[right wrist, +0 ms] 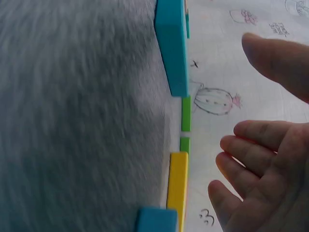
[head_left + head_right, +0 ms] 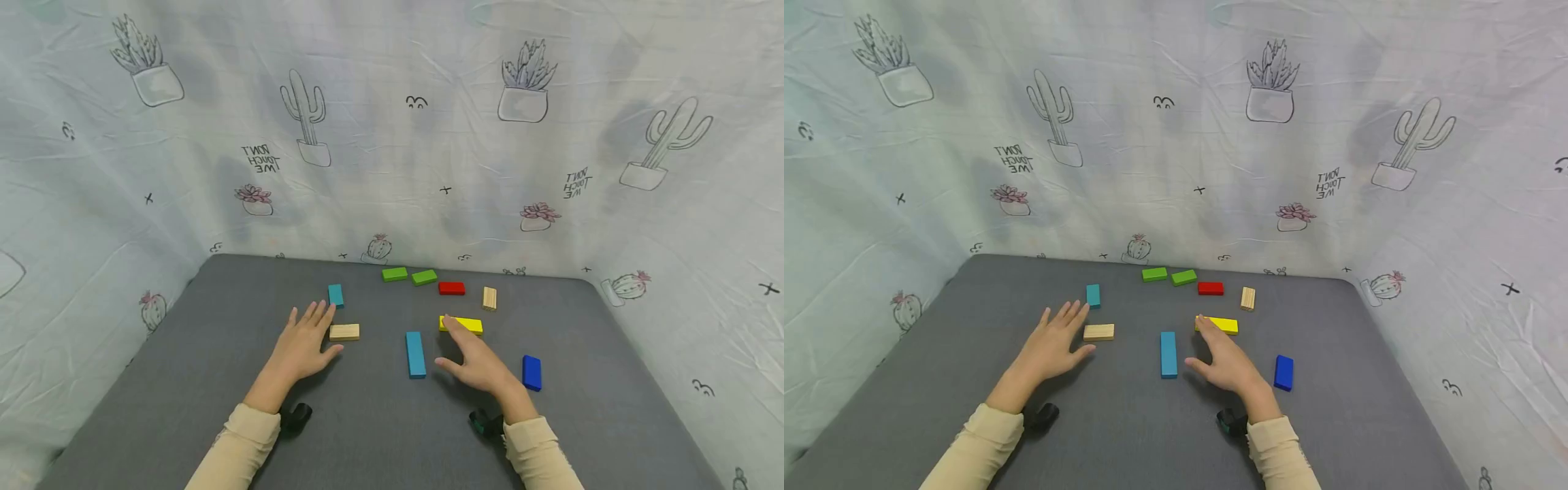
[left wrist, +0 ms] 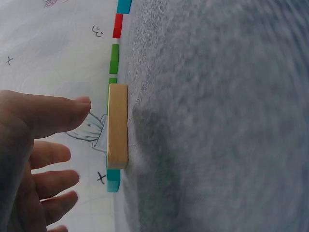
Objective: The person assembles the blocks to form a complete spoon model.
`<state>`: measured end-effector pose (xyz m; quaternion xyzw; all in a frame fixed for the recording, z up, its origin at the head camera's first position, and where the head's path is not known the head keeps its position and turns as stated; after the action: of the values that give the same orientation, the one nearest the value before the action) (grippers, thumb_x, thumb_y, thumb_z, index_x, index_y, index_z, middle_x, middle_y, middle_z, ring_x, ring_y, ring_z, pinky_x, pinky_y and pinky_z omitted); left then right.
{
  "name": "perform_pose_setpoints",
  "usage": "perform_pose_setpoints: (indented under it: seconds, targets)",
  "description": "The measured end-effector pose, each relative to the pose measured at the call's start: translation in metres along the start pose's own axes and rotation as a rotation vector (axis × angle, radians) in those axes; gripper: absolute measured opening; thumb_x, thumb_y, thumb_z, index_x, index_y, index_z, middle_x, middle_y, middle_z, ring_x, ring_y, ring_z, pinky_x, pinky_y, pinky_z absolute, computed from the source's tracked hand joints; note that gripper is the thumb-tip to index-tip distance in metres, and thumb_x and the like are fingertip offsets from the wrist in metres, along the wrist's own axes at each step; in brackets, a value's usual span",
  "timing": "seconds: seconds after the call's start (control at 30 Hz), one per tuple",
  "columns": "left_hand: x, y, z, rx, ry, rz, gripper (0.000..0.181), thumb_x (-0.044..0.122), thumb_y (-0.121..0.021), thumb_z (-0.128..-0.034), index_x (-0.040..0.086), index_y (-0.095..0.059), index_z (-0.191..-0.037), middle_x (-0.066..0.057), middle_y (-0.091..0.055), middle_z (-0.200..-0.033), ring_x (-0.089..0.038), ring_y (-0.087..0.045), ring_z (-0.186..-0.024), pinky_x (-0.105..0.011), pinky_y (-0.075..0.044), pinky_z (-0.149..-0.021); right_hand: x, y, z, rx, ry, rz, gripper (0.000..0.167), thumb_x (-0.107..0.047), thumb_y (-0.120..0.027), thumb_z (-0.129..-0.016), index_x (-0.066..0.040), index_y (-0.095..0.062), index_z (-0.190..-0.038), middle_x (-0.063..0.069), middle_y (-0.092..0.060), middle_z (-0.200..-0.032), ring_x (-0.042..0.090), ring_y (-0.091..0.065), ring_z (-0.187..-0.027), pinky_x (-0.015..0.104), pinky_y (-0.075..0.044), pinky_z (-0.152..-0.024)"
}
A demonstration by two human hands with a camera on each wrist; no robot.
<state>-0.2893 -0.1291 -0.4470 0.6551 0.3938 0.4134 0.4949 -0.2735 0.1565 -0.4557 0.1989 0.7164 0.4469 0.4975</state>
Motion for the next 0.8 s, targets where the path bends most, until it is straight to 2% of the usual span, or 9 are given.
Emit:
perform_pose_setpoints:
  seconds: [0.1,0.23,0.4,0.6,0.8]
  targets:
    - [0.004,-0.003,-0.002,-0.01,-0.026,0.079,0.068,0.037,-0.066,-0.0888,0.004,-0.041,-0.143,-0.019,-0.042,-0.146,-0.037,-0.038,-0.135,-0.059,-0.023,-0.113,-0.007,-0.009,-0.002,-0.056,0.032,-0.054,0.081,-0.04,-0.066,-0.087,-0.005,-0.028,-0.15,0.013,-0.029,-0.154,0.032,-0.029,-0.141,0.054,-0.028,-0.113]
    - [0.002,-0.01,-0.003,-0.017,-0.016,0.186,0.059,0.029,-0.066,-0.0898,0.002,-0.047,-0.139,-0.019,-0.049,-0.14,-0.035,-0.044,-0.131,-0.055,-0.026,-0.114,-0.012,-0.019,-0.004,-0.106,0.045,-0.076,0.083,-0.041,-0.067,-0.087,-0.006,-0.026,-0.15,0.012,-0.028,-0.155,0.032,-0.029,-0.141,0.054,-0.028,-0.113]
    - [-0.003,-0.016,-0.006,0.015,-0.006,0.3,0.052,0.024,-0.067,-0.0897,0.001,-0.053,-0.134,-0.019,-0.056,-0.132,-0.035,-0.052,-0.124,-0.053,-0.03,-0.112,-0.014,-0.025,-0.008,-0.127,0.054,-0.094,0.085,-0.039,-0.069,-0.085,-0.007,-0.025,-0.151,0.012,-0.026,-0.156,0.032,-0.028,-0.142,0.055,-0.027,-0.113]
    - [-0.01,-0.023,-0.005,0.026,0.025,0.436,0.048,0.02,-0.066,-0.0901,0.002,-0.054,-0.133,-0.018,-0.06,-0.126,-0.042,-0.049,-0.124,-0.055,-0.034,-0.108,-0.014,-0.031,-0.012,-0.153,0.063,-0.094,0.085,-0.039,-0.069,-0.085,-0.008,-0.025,-0.151,0.01,-0.027,-0.156,0.031,-0.029,-0.142,0.054,-0.027,-0.114]
    - [-0.016,-0.027,-0.004,0.078,0.039,0.494,0.047,0.018,-0.068,-0.0884,0.001,-0.056,-0.131,-0.017,-0.06,-0.127,-0.035,-0.054,-0.12,-0.051,-0.043,-0.102,-0.016,-0.034,-0.016,-0.157,0.068,-0.12,0.085,-0.038,-0.07,-0.084,-0.008,-0.027,-0.15,0.012,-0.029,-0.155,0.034,-0.031,-0.14,0.056,-0.028,-0.112]
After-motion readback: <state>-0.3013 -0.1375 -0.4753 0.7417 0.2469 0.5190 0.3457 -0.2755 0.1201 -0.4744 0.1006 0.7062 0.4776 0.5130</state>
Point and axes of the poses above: each hand's wrist, its own z-axis away from the middle knuckle, its own y-axis out of the back of the hand, x = y × z, the point moved 9 cm from there along -z, towards the middle knuckle
